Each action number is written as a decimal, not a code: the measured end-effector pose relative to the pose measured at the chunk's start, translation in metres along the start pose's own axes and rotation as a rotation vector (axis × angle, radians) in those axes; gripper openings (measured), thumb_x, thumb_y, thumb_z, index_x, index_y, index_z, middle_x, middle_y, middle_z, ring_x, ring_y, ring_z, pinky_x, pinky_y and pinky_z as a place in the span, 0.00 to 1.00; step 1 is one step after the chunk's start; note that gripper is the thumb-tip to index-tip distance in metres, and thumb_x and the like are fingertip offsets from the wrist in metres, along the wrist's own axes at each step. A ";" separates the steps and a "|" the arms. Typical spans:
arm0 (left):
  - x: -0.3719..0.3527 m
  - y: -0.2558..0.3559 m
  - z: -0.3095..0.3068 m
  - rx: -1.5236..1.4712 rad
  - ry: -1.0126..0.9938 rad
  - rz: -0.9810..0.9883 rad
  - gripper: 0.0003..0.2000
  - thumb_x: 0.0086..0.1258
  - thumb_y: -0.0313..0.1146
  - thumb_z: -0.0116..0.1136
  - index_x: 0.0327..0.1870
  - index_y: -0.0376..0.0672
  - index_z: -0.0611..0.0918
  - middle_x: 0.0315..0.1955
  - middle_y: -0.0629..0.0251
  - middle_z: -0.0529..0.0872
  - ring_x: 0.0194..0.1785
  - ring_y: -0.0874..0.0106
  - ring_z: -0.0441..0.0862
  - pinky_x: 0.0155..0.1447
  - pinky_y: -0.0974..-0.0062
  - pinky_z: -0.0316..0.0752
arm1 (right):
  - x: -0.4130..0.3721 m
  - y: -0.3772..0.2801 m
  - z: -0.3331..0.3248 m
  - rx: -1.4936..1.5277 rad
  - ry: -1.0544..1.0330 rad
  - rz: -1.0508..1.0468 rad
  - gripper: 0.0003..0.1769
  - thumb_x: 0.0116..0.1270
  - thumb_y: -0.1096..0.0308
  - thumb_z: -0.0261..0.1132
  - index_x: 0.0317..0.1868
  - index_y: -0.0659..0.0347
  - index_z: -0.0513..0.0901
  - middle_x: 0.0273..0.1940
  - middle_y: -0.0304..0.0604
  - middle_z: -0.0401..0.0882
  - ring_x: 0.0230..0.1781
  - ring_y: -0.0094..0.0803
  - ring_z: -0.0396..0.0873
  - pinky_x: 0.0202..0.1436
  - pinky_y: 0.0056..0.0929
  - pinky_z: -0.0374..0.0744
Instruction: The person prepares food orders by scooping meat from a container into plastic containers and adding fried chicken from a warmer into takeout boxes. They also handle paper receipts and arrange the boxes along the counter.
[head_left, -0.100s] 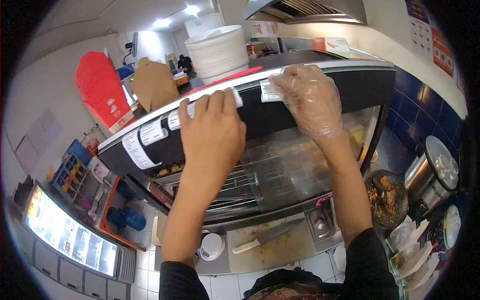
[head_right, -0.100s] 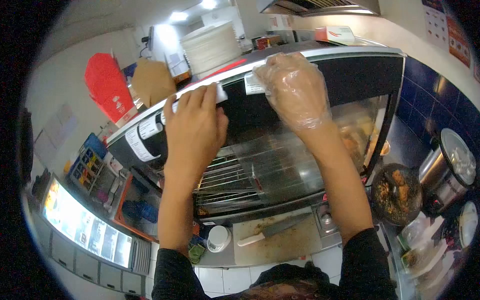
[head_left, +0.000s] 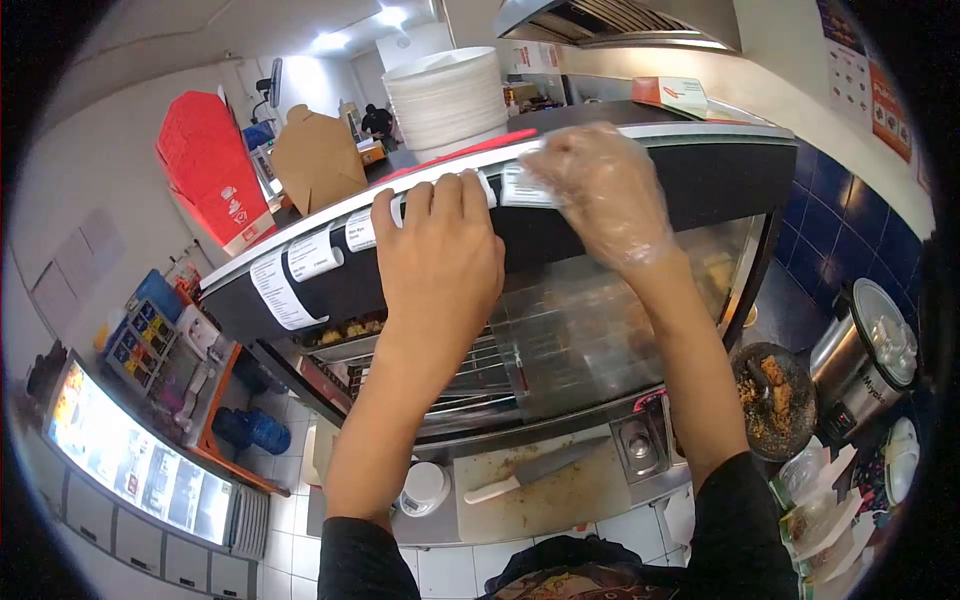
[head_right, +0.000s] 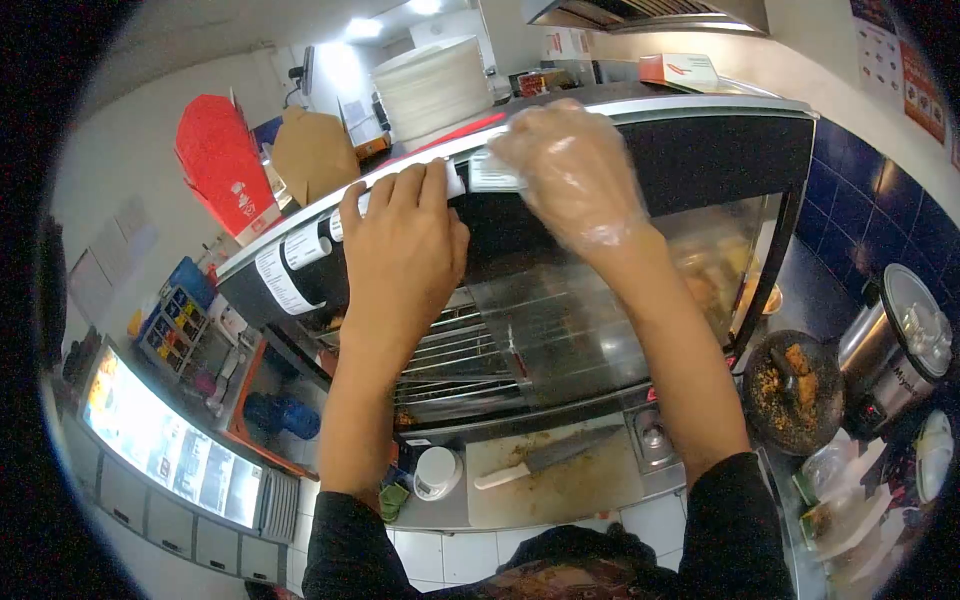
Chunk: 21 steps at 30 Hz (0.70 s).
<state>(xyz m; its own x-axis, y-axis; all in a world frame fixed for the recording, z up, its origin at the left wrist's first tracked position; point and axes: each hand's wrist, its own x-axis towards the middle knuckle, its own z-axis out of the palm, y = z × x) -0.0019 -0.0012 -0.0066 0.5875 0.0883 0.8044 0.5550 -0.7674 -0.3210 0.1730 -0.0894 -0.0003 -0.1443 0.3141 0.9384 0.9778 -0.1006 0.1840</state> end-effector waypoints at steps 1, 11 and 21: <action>0.000 0.002 0.001 0.003 0.017 -0.016 0.21 0.63 0.34 0.59 0.57 0.39 0.78 0.51 0.57 0.81 0.57 0.61 0.77 0.66 0.52 0.64 | 0.004 0.000 0.004 0.043 0.021 -0.080 0.13 0.52 0.74 0.67 0.40 0.55 0.88 0.40 0.42 0.84 0.43 0.45 0.80 0.48 0.42 0.79; -0.005 -0.002 -0.003 -0.075 0.062 -0.043 0.24 0.66 0.34 0.59 0.62 0.34 0.74 0.56 0.42 0.79 0.59 0.47 0.76 0.65 0.55 0.68 | 0.031 0.015 0.022 0.279 -0.215 -0.042 0.16 0.69 0.56 0.57 0.44 0.54 0.88 0.36 0.48 0.86 0.38 0.49 0.83 0.47 0.45 0.78; -0.306 0.080 0.053 -0.952 -0.453 -0.017 0.34 0.74 0.43 0.57 0.74 0.40 0.57 0.55 0.45 0.81 0.44 0.56 0.86 0.45 0.70 0.83 | 0.028 -0.057 0.106 0.478 -0.068 -0.089 0.15 0.70 0.58 0.55 0.35 0.56 0.85 0.29 0.49 0.83 0.29 0.43 0.82 0.35 0.44 0.80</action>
<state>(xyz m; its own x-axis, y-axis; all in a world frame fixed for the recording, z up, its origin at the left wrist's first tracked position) -0.1058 -0.0561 -0.3048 0.8579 0.1824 0.4804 -0.0108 -0.9283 0.3716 0.1294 0.0247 -0.0159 -0.2358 0.3638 0.9011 0.9247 0.3692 0.0929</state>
